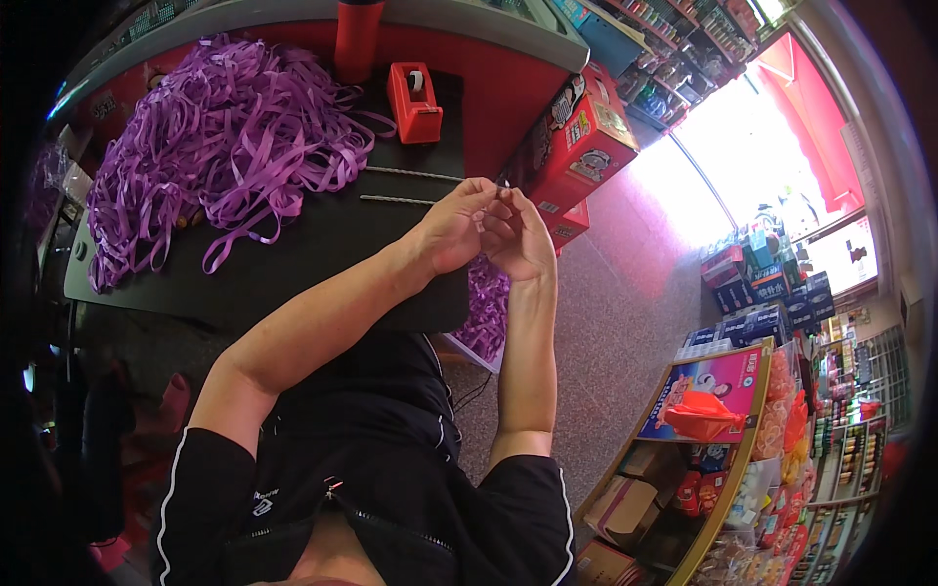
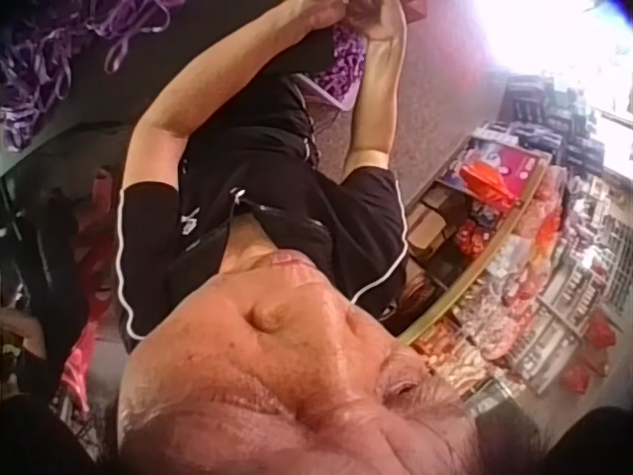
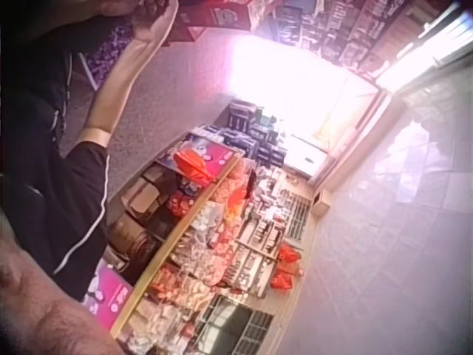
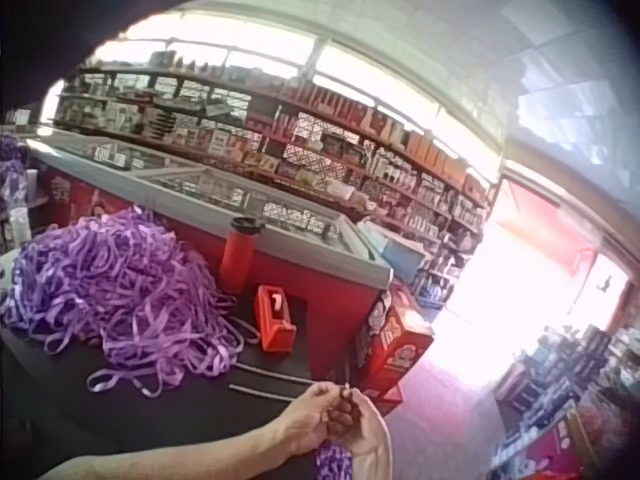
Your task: Organizing and processing purple ribbons by wrapping them around a metal rod jig and placing the finished pieces into a plastic container.
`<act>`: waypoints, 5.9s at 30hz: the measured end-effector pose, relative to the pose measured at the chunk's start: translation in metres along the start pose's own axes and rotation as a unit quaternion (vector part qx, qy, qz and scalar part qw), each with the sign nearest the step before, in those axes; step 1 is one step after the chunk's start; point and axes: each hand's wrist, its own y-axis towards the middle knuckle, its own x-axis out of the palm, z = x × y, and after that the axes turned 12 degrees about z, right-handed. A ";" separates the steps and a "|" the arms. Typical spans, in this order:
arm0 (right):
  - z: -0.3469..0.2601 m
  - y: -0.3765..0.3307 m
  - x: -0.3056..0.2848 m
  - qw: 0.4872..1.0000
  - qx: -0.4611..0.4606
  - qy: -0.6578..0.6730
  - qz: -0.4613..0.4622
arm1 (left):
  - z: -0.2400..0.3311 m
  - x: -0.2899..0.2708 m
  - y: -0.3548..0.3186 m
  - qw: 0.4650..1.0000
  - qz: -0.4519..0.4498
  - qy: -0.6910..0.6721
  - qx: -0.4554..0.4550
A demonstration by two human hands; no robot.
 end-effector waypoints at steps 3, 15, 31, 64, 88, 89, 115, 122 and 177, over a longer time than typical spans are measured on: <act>0.005 0.003 -0.004 0.999 -0.034 0.017 0.006 | -0.002 0.004 -0.003 1.000 0.004 -0.003 0.011; -0.001 -0.025 -0.014 0.616 -0.393 -0.649 0.212 | -0.001 0.006 -0.007 0.997 0.061 0.055 0.003; -0.042 -0.005 0.007 0.836 -0.280 -0.469 0.045 | 0.000 0.005 -0.007 0.996 0.056 0.075 0.006; -0.057 0.054 0.032 0.554 -0.139 -0.819 0.058 | 0.009 0.007 -0.013 0.999 0.028 0.021 -0.037; -0.042 0.045 0.053 0.411 -0.049 -0.892 0.181 | 0.007 0.008 -0.014 0.999 0.013 0.033 -0.039; -0.048 0.042 0.053 0.447 -0.035 -0.882 0.144 | 0.008 0.008 -0.015 0.999 0.020 0.031 -0.037; 0.052 0.085 -0.095 0.968 0.101 0.164 -0.160 | 0.010 0.010 -0.016 0.996 0.068 -0.023 -0.057; 0.042 0.084 -0.098 0.965 0.121 0.153 -0.173 | 0.010 0.012 -0.018 0.995 0.073 -0.025 -0.064; 0.063 0.100 -0.090 0.926 0.104 0.229 -0.282 | 0.011 0.010 -0.017 0.997 0.062 -0.013 -0.047</act>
